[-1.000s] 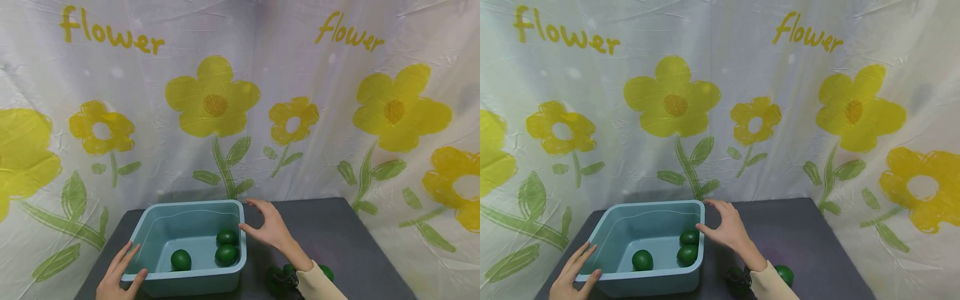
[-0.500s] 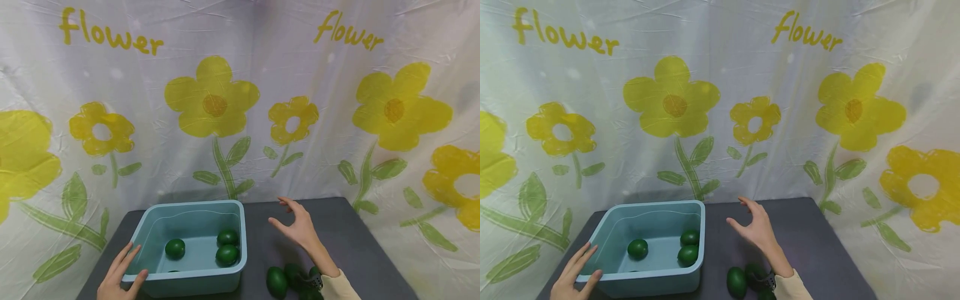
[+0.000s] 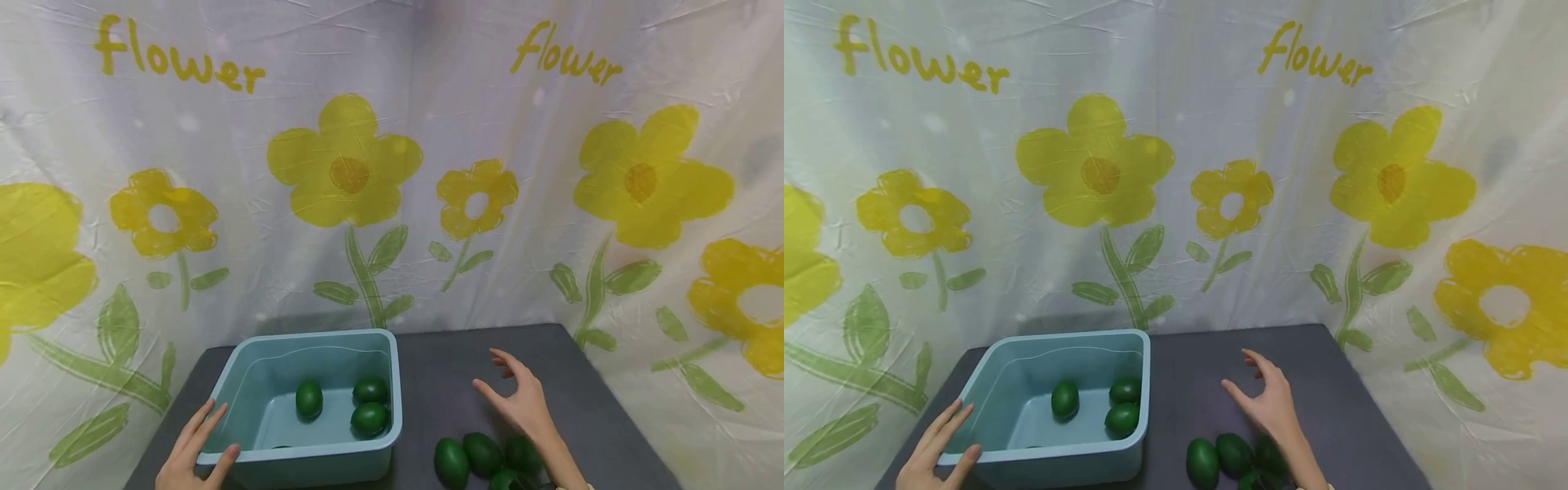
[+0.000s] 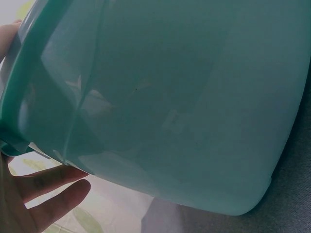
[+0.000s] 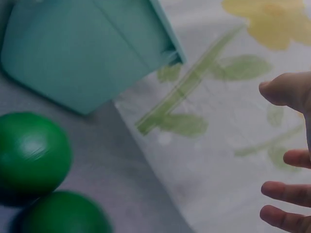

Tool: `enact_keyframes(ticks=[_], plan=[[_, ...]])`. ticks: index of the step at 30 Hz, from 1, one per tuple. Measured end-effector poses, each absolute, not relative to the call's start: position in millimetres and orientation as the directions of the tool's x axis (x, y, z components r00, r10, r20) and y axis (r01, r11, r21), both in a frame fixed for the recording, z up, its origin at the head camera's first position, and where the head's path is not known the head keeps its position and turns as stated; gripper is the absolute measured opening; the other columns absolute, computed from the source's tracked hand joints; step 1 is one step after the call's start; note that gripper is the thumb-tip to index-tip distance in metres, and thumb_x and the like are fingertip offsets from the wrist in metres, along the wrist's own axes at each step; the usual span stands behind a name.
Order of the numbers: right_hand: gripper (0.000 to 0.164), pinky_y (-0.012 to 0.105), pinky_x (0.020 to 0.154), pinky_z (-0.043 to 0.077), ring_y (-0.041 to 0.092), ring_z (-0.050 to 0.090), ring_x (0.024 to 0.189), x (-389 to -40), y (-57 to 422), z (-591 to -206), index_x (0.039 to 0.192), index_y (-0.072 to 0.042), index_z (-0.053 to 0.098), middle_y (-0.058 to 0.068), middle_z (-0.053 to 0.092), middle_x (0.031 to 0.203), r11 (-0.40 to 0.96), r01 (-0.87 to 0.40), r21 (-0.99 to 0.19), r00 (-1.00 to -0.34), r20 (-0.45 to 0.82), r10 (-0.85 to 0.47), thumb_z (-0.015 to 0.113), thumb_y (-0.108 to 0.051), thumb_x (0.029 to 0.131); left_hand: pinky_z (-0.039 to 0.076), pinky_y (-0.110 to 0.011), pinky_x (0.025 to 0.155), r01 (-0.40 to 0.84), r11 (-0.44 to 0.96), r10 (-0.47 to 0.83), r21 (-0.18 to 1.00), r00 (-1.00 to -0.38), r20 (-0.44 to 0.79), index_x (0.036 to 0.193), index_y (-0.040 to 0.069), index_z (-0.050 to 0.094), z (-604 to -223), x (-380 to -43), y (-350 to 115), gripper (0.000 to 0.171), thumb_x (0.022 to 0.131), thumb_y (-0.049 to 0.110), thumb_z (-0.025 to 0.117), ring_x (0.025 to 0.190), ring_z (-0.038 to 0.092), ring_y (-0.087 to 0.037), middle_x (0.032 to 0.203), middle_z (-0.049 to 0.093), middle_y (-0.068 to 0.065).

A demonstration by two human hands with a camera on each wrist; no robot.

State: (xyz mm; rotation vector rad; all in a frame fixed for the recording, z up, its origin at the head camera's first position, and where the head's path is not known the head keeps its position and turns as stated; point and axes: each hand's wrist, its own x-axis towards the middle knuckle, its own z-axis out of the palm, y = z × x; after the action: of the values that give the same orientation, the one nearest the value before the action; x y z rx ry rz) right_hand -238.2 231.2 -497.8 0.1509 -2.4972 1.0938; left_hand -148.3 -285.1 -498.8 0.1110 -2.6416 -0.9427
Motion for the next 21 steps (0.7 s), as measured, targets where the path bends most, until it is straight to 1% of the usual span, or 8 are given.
enact_keyframes(ticks=[4,7,11,15,17,21], plan=[[0.066,0.046,0.075,0.050,0.026,0.058,0.099,-227,241,-512,0.138,-0.019,0.055,0.010,0.065,0.124,0.703,-0.153,-0.695,-0.942,0.317,0.108,0.076,-0.049,0.083,0.039,-0.078,0.084,0.046,0.786,-0.174,0.617,-0.940,0.292,0.154,0.020,0.038,-500,-149,-286,0.070,0.094,0.045,0.065,0.132,0.038,-0.046,0.160,0.029,-0.015],[0.072,0.049,0.078,0.051,0.032,0.058,0.104,-219,251,-523,0.140,-0.017,0.053,0.014,0.062,0.127,0.720,-0.049,-0.692,-0.968,0.211,0.137,0.073,-0.057,0.083,0.039,-0.077,0.085,0.054,0.787,-0.179,0.614,-0.933,0.311,0.153,0.020,0.040,-502,-149,-286,0.069,0.094,0.043,0.067,0.132,0.039,-0.045,0.159,0.031,-0.015],[0.084,0.056,0.084,0.050,0.039,0.058,0.110,-209,265,-539,0.143,-0.010,0.050,0.022,0.060,0.131,0.761,0.063,-0.646,-0.983,0.091,0.158,0.069,-0.065,0.082,0.037,-0.080,0.087,0.053,0.778,-0.185,0.626,-0.933,0.310,0.154,0.022,0.039,-501,-149,-286,0.069,0.094,0.043,0.066,0.133,0.038,-0.046,0.160,0.029,-0.013],[0.092,0.064,0.089,0.046,0.045,0.056,0.114,-201,272,-552,0.142,-0.004,0.050,0.028,0.058,0.130,0.792,0.130,-0.597,-0.981,0.038,0.190,0.070,-0.067,0.079,0.035,-0.082,0.086,0.037,0.779,-0.192,0.626,-0.936,0.294,0.154,0.024,0.037,-499,-147,-284,0.070,0.094,0.047,0.065,0.133,0.037,-0.048,0.161,0.027,-0.012],[0.094,0.066,0.089,0.044,0.046,0.056,0.113,-199,274,-558,0.142,-0.003,0.050,0.028,0.058,0.129,0.799,0.163,-0.578,-0.977,0.016,0.212,0.069,-0.070,0.077,0.035,-0.082,0.084,0.029,0.783,-0.185,0.621,-0.943,0.278,0.155,0.024,0.035,-497,-146,-284,0.072,0.094,0.049,0.063,0.132,0.037,-0.048,0.162,0.025,-0.012],[0.098,0.068,0.083,0.045,0.049,0.056,0.108,-198,276,-569,0.140,-0.003,0.052,0.029,0.060,0.125,0.813,0.218,-0.540,-0.971,-0.034,0.238,0.067,-0.074,0.075,0.036,-0.082,0.084,0.029,0.784,-0.170,0.620,-0.951,0.260,0.156,0.025,0.033,-498,-147,-285,0.073,0.095,0.050,0.062,0.132,0.036,-0.048,0.163,0.023,-0.012]])
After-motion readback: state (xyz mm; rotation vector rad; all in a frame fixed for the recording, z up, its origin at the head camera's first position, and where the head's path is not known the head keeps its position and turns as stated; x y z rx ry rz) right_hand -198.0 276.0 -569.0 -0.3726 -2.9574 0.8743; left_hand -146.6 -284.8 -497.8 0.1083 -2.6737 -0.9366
